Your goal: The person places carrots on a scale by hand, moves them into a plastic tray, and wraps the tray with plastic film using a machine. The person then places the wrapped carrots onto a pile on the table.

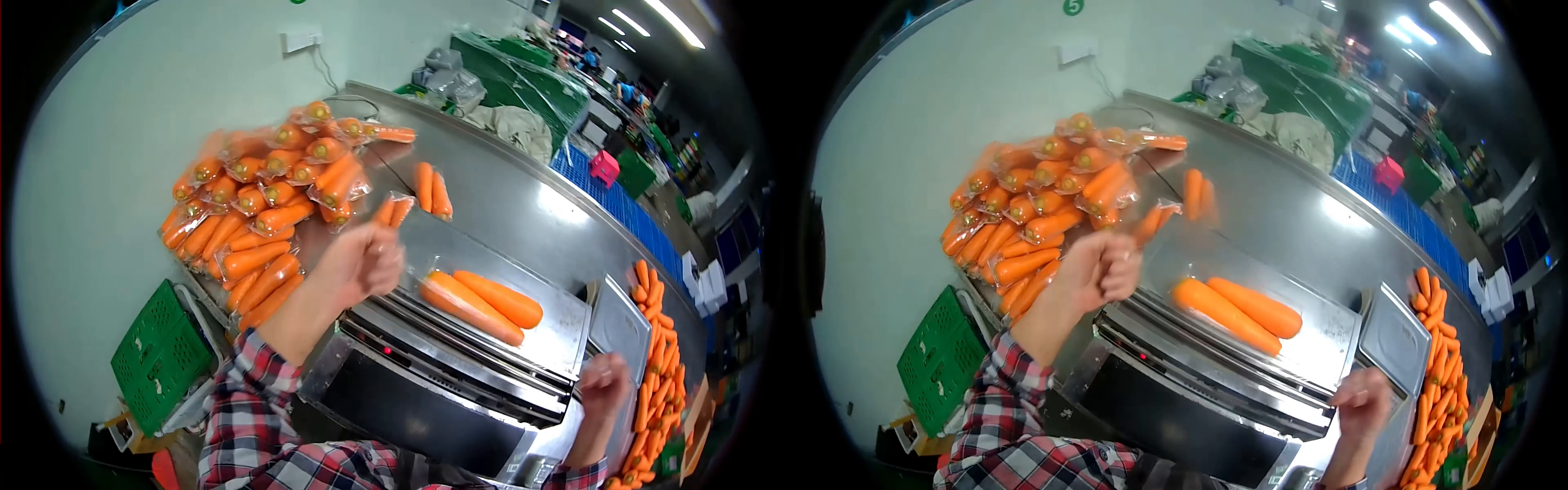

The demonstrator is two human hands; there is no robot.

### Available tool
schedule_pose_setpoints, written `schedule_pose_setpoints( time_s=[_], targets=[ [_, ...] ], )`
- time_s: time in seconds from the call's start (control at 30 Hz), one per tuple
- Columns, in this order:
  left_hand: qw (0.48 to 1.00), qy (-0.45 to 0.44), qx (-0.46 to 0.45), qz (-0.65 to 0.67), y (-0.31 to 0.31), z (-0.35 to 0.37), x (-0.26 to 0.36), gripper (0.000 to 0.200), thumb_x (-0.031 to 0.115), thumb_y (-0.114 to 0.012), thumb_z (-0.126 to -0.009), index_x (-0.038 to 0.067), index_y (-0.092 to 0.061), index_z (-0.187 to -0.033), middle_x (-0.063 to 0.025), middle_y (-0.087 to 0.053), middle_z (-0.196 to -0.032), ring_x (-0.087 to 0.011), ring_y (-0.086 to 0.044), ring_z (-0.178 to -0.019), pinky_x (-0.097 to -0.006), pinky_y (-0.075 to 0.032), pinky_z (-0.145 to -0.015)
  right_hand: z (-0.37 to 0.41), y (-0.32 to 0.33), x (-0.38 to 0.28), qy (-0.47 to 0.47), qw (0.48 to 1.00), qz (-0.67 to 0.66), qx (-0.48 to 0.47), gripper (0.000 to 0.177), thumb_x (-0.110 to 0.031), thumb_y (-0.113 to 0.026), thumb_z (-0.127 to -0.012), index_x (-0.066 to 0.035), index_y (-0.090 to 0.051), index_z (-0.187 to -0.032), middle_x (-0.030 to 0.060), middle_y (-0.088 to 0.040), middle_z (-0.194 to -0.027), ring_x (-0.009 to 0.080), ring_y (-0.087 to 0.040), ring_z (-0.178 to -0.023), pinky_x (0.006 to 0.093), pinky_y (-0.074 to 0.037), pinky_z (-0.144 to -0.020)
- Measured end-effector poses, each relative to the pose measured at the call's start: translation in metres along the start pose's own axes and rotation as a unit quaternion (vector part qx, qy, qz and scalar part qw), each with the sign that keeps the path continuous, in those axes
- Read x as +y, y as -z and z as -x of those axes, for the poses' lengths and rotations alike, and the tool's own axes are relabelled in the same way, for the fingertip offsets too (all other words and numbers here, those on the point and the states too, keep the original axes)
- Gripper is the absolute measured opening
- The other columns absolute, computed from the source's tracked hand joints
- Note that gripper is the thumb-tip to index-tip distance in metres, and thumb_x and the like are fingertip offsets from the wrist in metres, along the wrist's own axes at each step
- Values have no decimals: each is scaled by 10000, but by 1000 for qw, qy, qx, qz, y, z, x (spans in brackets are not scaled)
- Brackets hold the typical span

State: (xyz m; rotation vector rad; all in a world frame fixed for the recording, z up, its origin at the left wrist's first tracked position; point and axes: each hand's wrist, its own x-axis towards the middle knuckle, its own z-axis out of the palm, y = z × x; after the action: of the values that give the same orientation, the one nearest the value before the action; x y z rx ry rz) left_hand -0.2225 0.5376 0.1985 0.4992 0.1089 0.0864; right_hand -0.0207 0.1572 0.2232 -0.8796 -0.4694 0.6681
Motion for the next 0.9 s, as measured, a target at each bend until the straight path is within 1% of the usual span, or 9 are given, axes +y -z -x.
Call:
schedule_pose_setpoints(
  time_s=[0.07, 0.13, 0.2, 0.3, 0.4, 0.47, 0.53, 0.8, 0.9],
  targets=[
    [994, -91, 22, -47, -24, -33, 14, 317, 209, -491, -856, 140, -368, -572, -58, -532, -672, -170, -496, -569, -275, -406, -544, -40, 0, -13, 77, 988, -136, -19, 215, -169, -528, -871, -66, -504, -684, 34, -524, -631, 157, -565, -625, 302, -533, -705],
    [975, -176, 91, -96, -32, -79, 7, 275, 196, -499, -857, 102, -455, -602, -100, -600, -753, -194, -580, -684, -294, -462, -645, -89, 3, 10, 209, 956, 50, 200, 171, -156, -551, -866, -52, -556, -730, 54, -606, -754, 206, -631, -830, 300, -519, -761],
    [931, -228, 83, -272, 28, -134, -10, 236, 197, -512, -860, 56, -544, -673, -120, -634, -829, -207, -619, -795, -315, -482, -750, -125, 51, 46, 168, 955, 208, 129, 140, -82, -550, -854, -33, -605, -736, 90, -642, -835, 234, -631, -915, 336, -492, -817],
    [741, -137, 47, -655, 93, -155, -57, 217, 231, -539, -865, 47, -630, -793, -102, -654, -953, -213, -619, -923, -325, -464, -840, -116, 68, 106, 87, 704, 703, 53, 122, -65, -501, -882, 7, -585, -830, 150, -606, -864, 289, -572, -825, 342, -446, -799],
    [433, -380, -17, -817, 107, -147, -61, 259, 291, -559, -876, 50, -630, -815, -95, -640, -946, -249, -574, -994, -379, -439, -822, -102, 60, 106, 83, 712, 697, -18, 125, -16, -453, -877, 24, -570, -896, 190, -581, -952, 336, -535, -966, 372, -419, -838],
    [492, -245, -18, -835, 82, -142, -51, 288, 312, -539, -882, 42, -611, -814, -103, -649, -906, -265, -597, -955, -403, -455, -803, -97, 61, 96, -6, 688, 725, 14, 144, -96, -462, -909, 16, -551, -892, 148, -594, -850, 290, -576, -754, 368, -469, -700],
    [524, -148, 12, -839, 61, -140, -48, 307, 324, -528, -885, 32, -591, -815, -111, -650, -849, -284, -616, -886, -421, -468, -765, -94, 35, 78, -243, 865, 423, 122, 240, -183, -435, -949, -1, -570, -872, 99, -593, -769, 193, -576, -628, 299, -488, -578],
    [771, 158, 167, -594, 43, -94, -19, 284, 266, -537, -884, -15, -534, -847, -211, -589, -722, -373, -589, -721, -428, -462, -682, -69, 45, 86, -188, 865, 454, 97, 316, -255, -402, -973, -26, -535, -800, 58, -564, -615, 120, -467, -402, 239, -382, -376],
    [590, -168, 161, -773, 75, -85, -58, 284, 256, -515, -900, -21, -527, -839, -217, -576, -726, -363, -594, -751, -422, -456, -691, -66, 30, 90, -173, 838, 493, 154, 329, -245, -428, -960, -23, -523, -736, 39, -518, -555, 103, -403, -346, 250, -320, -331]
  ],
)
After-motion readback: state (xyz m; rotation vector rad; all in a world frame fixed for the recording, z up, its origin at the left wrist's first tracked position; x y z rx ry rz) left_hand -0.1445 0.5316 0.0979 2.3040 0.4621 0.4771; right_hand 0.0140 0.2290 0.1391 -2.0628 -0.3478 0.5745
